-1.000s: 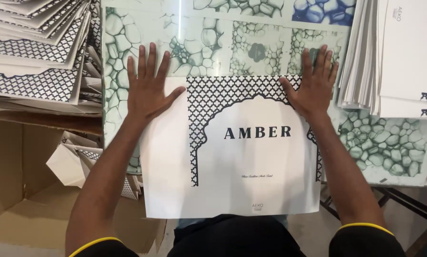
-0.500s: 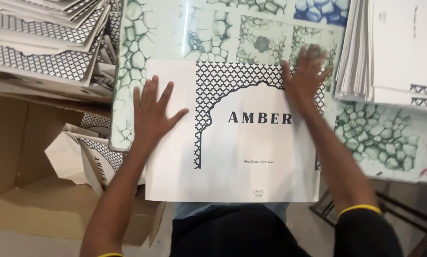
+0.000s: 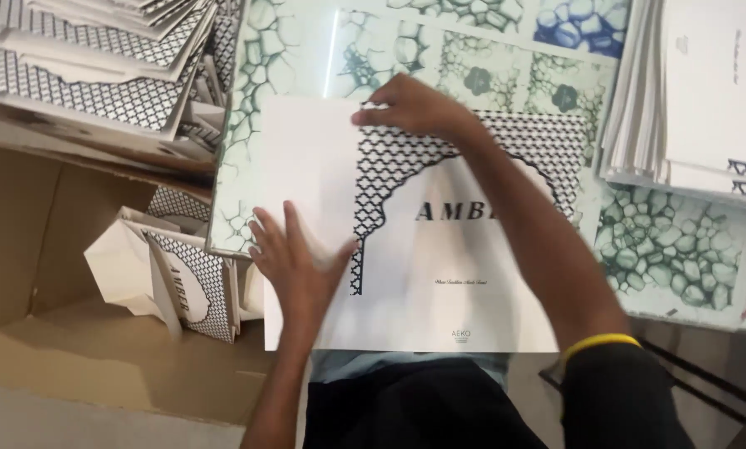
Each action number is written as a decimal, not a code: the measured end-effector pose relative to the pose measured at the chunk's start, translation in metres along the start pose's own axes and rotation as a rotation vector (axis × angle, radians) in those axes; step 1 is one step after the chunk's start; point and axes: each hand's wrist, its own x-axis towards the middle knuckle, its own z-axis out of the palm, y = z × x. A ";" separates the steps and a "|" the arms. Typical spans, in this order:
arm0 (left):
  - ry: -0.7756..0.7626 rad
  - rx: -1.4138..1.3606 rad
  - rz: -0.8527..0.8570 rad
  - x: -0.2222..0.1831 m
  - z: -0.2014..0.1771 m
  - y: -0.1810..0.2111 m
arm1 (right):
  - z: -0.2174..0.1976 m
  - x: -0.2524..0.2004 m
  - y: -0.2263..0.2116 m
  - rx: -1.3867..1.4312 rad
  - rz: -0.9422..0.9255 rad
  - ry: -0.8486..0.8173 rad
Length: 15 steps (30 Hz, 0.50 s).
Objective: Folding and assembling printed paper bags on a table in a manufacturing or packaging environment.
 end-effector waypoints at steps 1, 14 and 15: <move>0.008 -0.004 -0.012 0.004 -0.007 0.009 | -0.011 -0.011 -0.017 -0.007 -0.006 -0.011; -0.284 -0.465 0.206 0.054 -0.074 0.110 | -0.100 -0.120 -0.176 0.304 -0.068 0.489; -0.325 -0.589 0.240 0.053 -0.075 0.113 | -0.100 -0.120 -0.178 0.296 -0.140 0.537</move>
